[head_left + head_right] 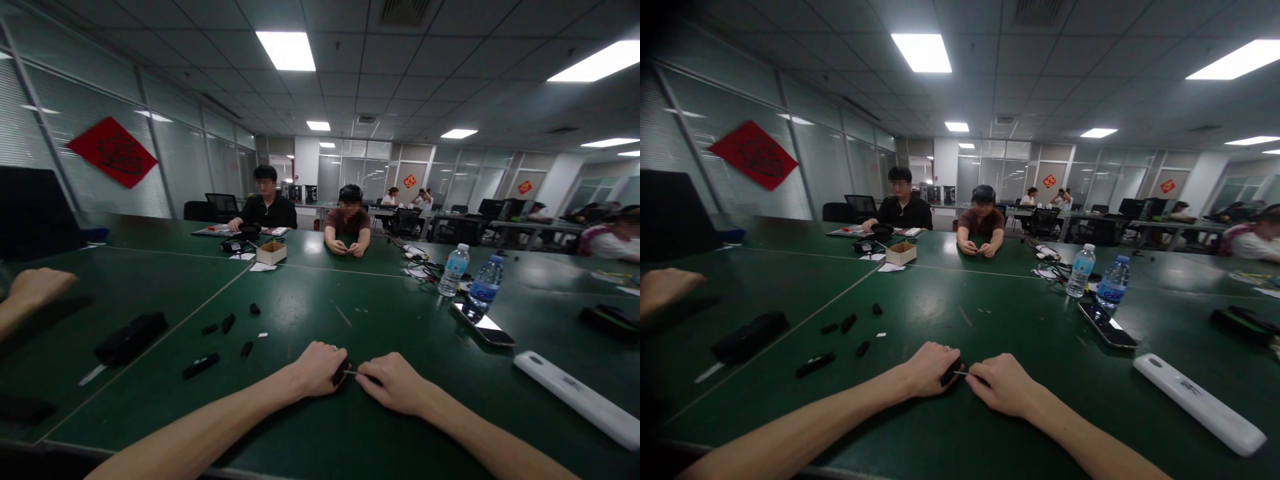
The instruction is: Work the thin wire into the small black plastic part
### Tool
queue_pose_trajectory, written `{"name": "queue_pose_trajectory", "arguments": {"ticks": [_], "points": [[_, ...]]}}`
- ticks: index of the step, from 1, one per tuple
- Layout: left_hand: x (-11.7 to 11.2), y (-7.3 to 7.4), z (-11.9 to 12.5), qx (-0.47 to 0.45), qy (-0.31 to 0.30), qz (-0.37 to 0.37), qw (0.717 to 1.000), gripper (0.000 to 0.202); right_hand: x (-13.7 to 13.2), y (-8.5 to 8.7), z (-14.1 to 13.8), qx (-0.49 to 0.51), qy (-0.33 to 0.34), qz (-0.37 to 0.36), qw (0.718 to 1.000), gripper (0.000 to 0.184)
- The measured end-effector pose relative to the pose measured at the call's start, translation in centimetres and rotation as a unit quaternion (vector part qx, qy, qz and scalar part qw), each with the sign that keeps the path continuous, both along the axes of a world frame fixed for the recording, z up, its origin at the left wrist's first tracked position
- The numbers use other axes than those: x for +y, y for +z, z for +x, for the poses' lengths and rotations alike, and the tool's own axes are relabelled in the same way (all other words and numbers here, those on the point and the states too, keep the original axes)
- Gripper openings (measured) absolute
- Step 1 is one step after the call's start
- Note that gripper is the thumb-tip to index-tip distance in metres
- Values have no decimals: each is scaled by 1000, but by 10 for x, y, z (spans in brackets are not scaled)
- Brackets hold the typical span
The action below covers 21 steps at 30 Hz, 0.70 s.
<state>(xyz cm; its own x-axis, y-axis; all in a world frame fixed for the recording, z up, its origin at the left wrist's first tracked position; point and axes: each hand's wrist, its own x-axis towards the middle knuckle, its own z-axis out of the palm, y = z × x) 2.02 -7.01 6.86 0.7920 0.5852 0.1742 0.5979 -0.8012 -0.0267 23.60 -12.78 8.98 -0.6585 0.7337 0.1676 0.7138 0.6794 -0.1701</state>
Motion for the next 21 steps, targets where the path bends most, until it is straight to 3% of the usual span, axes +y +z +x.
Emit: {"name": "queue_pose_trajectory", "arguments": {"ticks": [7,21], "points": [[-1,0,0,-7,-5,-13,1000,35,4,1,4,0,4,14,1000,31],[5,-3,-1,-10,41,-21,999,47,14,-1,17,15,-37,44,998,33]]}}
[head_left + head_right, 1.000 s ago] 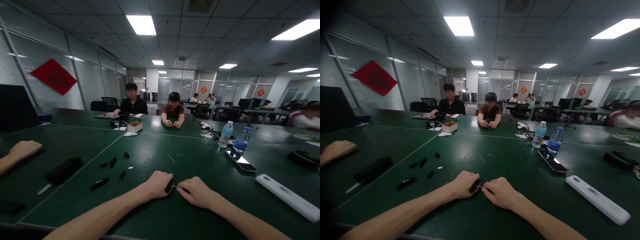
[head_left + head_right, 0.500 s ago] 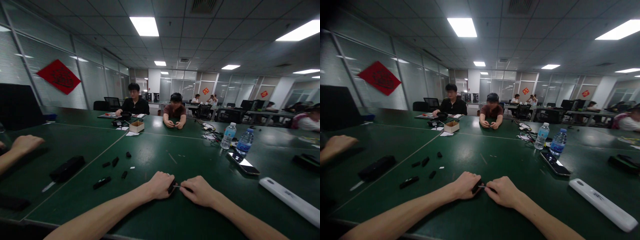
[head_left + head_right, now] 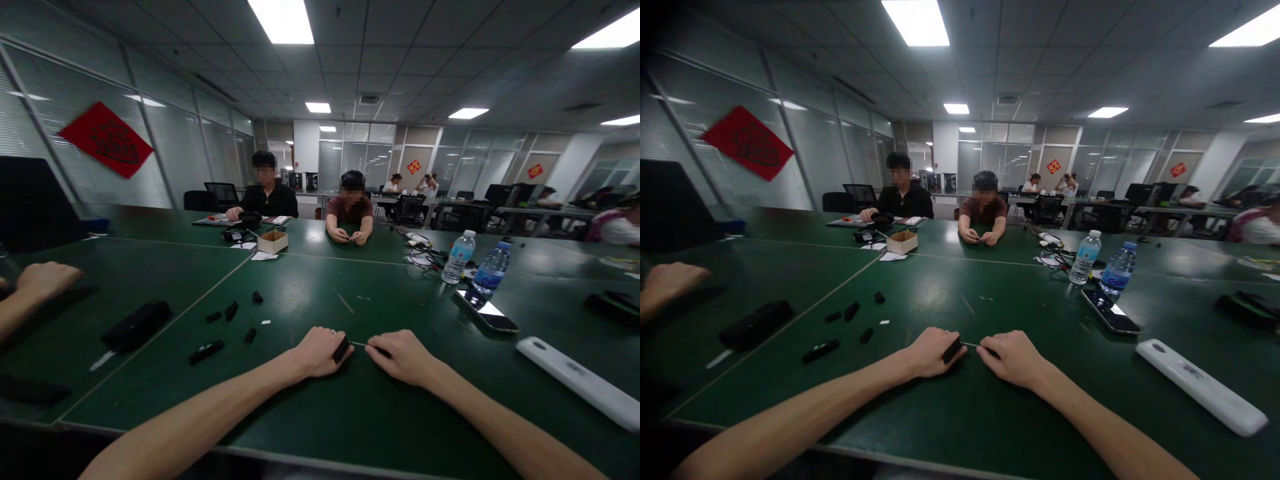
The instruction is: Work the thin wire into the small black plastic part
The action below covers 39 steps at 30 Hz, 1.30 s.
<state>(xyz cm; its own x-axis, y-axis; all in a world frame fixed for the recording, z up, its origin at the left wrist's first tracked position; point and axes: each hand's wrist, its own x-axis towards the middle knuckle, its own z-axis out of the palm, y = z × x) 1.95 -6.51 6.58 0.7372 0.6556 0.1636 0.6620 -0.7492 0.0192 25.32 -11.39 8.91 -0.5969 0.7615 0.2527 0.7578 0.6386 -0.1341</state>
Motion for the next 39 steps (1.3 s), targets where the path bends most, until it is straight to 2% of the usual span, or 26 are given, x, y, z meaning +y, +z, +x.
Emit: {"name": "queue_pose_trajectory", "arguments": {"ticks": [12,21,33,39], "points": [[-2,4,1,4,-7,-15,1000,43,-1,1,2,0,1,-30,1000,34],[0,1,1,19,-12,-8,1000,45,-1,-2,0,-9,5,-30,1000,33],[-5,10,1,23,-30,-1,999,38,-3,0,-2,-1,5,-47,999,34],[-5,7,1,25,-11,-6,1000,38,-4,1,-3,-3,3,-52,999,35]]}}
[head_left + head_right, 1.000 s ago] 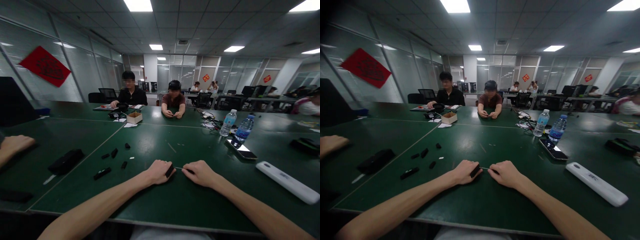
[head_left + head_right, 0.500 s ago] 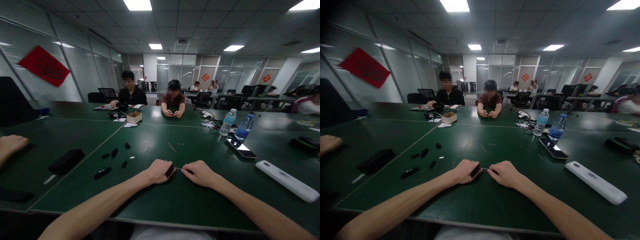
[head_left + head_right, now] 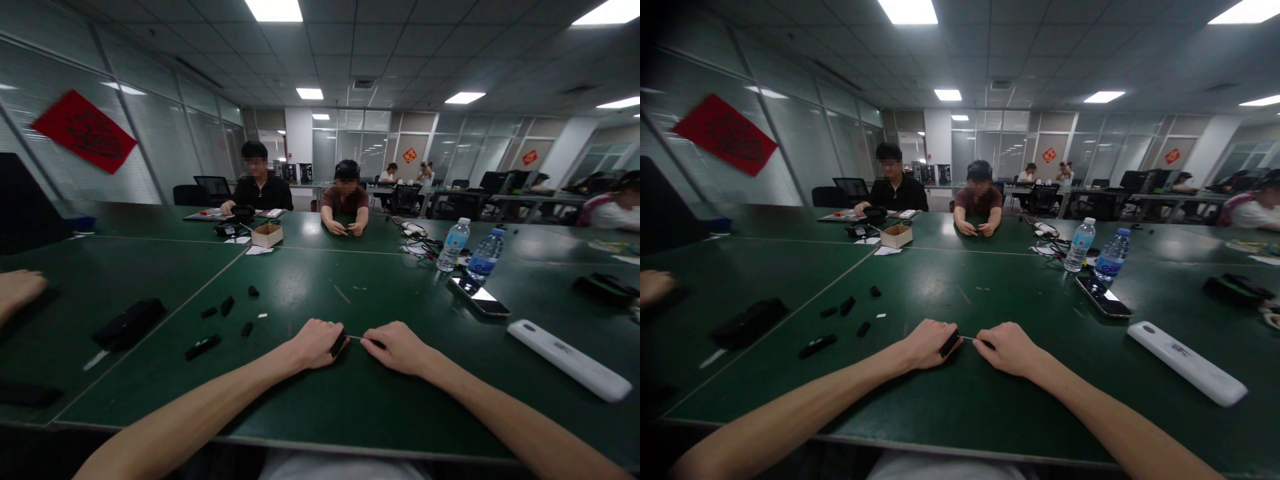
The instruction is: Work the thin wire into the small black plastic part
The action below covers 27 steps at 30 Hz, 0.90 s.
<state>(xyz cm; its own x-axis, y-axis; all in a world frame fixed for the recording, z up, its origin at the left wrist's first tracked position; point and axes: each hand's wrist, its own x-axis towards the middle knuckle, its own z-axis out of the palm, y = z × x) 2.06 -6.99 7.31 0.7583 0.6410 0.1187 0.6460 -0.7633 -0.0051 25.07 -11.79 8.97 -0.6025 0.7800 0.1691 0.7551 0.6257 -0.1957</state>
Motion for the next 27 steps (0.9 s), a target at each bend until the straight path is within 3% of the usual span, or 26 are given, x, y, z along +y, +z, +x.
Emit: {"name": "queue_pose_trajectory", "arguments": {"ticks": [8,16,27], "points": [[2,-2,-1,1,-8,7,1000,36,1,-3,0,-5,-1,5,1000,35],[-1,2,-4,8,-65,9,998,30,-1,-2,3,-26,37,16,999,38],[-1,4,-5,7,-96,0,995,32,-4,5,6,-24,72,36,996,38]]}}
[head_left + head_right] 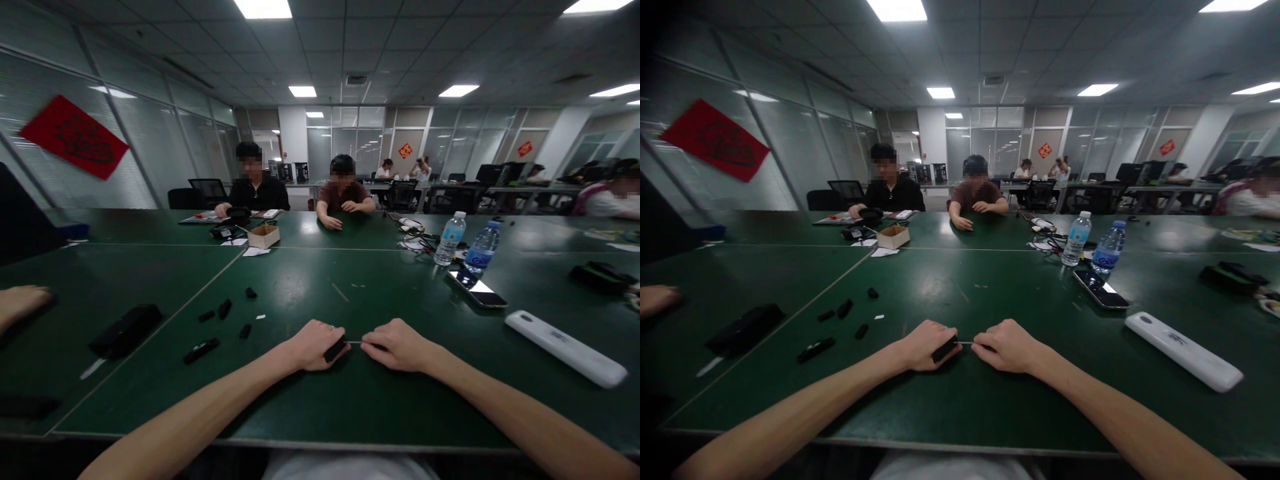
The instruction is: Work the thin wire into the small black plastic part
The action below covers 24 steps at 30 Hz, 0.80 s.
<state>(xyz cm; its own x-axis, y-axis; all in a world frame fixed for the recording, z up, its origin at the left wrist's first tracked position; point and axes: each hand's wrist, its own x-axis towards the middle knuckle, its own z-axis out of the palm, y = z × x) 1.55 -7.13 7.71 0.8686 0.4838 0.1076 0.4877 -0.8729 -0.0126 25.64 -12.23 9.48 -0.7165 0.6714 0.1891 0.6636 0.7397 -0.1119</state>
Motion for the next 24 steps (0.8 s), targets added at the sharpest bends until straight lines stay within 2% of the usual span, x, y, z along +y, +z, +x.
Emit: {"name": "queue_pose_trajectory", "arguments": {"ticks": [10,16,21,24], "points": [[-1,3,-1,-2,-9,2,1000,33,1,-3,2,12,14,3,1000,36],[1,0,-1,-5,-17,9,1000,32,5,-8,3,13,28,28,999,32],[2,-2,-1,-9,-21,9,1000,32,6,-7,4,20,34,27,999,31],[3,-3,0,-8,-11,8,1000,32,0,-7,-2,35,61,17,997,31]]}}
